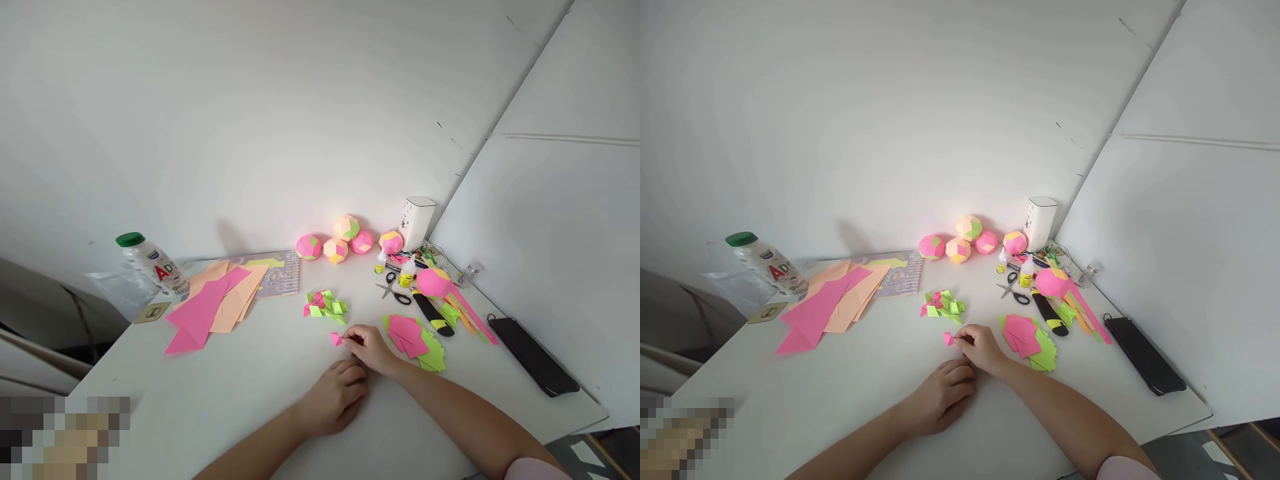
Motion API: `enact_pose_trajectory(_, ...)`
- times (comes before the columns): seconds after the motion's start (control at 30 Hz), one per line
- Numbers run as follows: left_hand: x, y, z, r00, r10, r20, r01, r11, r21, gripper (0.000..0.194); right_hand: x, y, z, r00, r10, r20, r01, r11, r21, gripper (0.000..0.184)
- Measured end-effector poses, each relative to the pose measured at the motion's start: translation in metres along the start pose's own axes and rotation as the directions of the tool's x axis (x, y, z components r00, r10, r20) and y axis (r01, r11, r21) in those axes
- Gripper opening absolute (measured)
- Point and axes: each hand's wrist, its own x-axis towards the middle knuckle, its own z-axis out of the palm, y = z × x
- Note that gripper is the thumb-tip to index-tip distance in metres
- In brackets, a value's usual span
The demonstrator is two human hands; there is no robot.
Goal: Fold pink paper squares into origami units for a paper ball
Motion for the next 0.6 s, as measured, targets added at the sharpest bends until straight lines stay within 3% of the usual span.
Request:
enact_pose_trajectory(0.17,-0.001,-0.005,-0.003,0.999,-0.049,-0.012,0.048,0.994,-0.102,0.017,0.013,-0.001,0.007,0.995,0.074,-0.072,-0.082,0.989,-0.125,0.014)
enact_pose_trajectory(0.37,-0.001,-0.003,-0.006,0.999,-0.035,-0.021,0.032,0.99,-0.137,0.019,0.043,-0.005,0.006,0.94,0.337,0.058,-0.332,0.94,-0.077,0.011)
enact_pose_trajectory(0.6,-0.001,-0.003,-0.006,0.999,-0.038,-0.008,0.036,0.987,-0.158,0.02,0.049,0.0,0.005,0.921,0.387,0.039,-0.385,0.922,-0.044,0.013)
